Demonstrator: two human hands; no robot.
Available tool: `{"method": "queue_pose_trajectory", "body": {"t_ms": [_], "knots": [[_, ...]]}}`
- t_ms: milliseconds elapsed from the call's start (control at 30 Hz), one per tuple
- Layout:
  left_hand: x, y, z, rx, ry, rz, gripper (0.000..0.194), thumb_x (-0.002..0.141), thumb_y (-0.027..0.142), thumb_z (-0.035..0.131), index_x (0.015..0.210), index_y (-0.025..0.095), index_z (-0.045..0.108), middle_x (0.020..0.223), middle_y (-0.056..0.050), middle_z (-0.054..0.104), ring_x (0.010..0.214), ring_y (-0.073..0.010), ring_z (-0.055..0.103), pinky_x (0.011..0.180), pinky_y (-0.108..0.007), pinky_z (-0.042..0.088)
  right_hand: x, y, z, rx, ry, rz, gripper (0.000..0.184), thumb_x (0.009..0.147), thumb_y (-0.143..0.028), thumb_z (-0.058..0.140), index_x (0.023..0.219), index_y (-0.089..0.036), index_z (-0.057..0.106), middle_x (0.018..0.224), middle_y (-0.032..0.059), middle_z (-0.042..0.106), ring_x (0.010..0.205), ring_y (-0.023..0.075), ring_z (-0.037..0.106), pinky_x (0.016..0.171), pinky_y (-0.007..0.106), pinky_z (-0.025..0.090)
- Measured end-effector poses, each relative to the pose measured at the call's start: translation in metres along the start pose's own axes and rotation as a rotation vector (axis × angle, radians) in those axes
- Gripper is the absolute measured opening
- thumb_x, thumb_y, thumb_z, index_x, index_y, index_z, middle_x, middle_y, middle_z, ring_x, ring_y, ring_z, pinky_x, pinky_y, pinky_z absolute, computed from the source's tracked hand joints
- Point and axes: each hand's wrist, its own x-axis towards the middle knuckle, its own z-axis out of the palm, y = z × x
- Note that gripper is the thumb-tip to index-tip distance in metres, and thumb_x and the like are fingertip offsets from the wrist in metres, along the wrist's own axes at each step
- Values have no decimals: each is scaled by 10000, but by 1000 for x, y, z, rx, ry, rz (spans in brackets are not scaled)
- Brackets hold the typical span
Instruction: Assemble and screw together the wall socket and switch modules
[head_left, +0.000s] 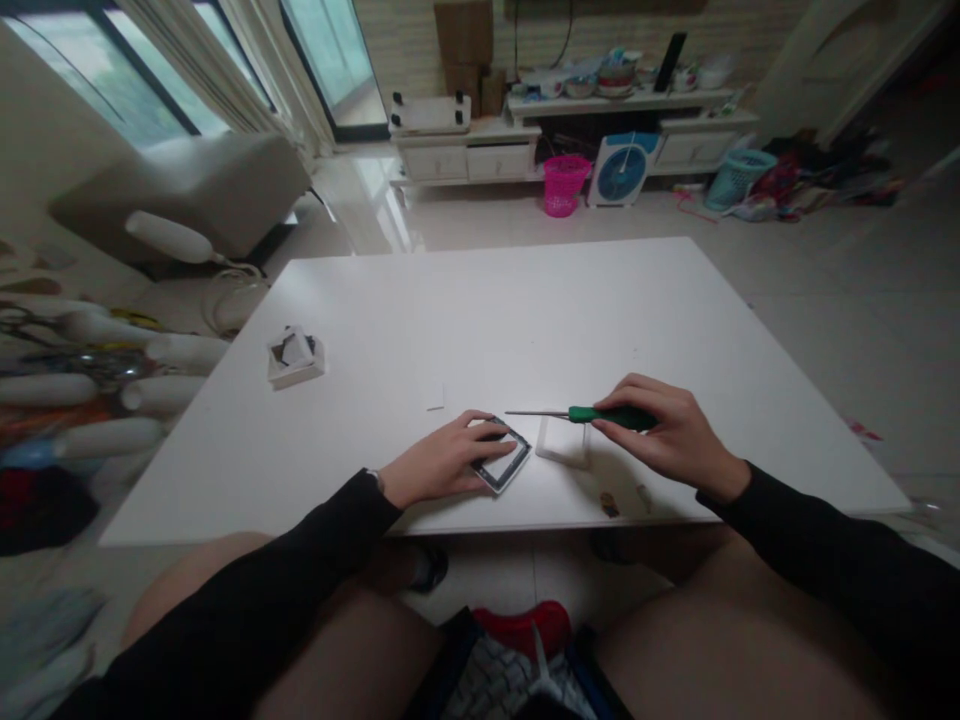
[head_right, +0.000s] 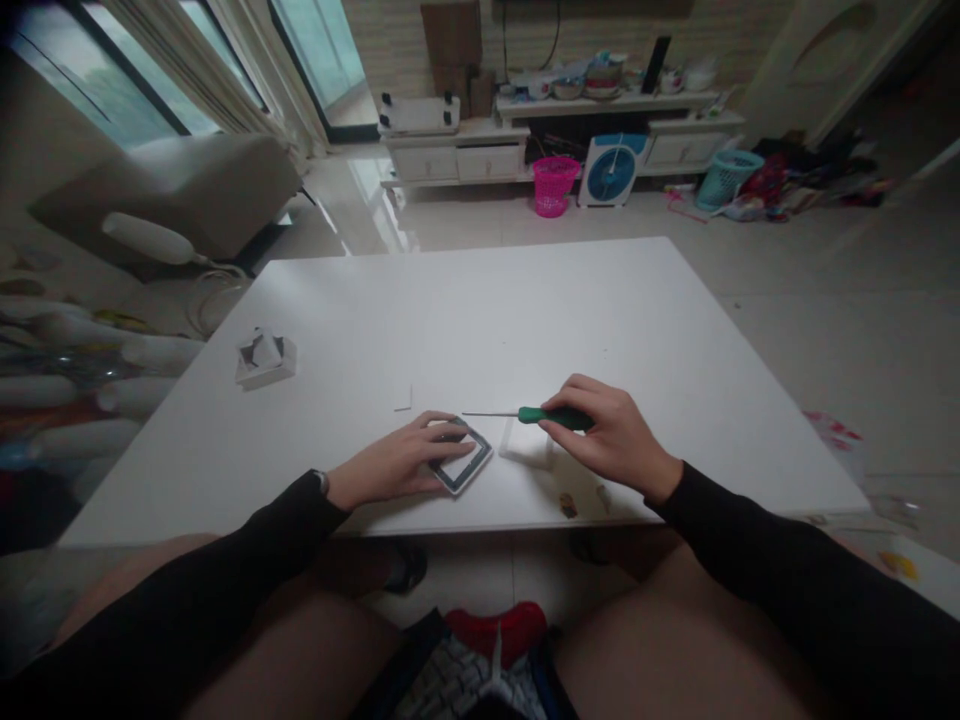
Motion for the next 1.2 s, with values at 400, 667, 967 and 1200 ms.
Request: {"method": "queue_pose_trajectory", "body": {"t_ms": [400,667,967,1200], "knots": [[0,-6,19,145,137,-114,643,871,565,759,1408,266,571,1568,-127,492,1500,-403,340,1210,-602,361,-2,-1,-7,2,-72,-44,92,944,-286,695,901,-208,721,808,49,673,693,177,612,625,306,451],[5,-2,19,53,176,-143,598,859,507,790,1367,282,569,1441,-110,583,1319,-340,481,1114,-556,476,-3,-2,-4,14,-186,-81,112,960,-269,648,910,-202,722,800,50,655,688,172,599,614,292,429],[6,1,20,76,168,-164,586,857,496,790,1350,260,578,1432,-120,570,1282,-344,465,1094,-537,478,-3,1,-2,-31,-228,-77,125,968,-266,631,915,-188,713,821,47,636,697,161,589,620,280,415],[7,4,20,131,151,-181,609,855,564,766,1340,247,578,1360,-129,576,1221,-348,472,1062,-529,479,-3,-3,-4,-124,-285,-166,147,986,-248,584,951,-186,713,813,34,599,646,146,550,596,288,360]]}}
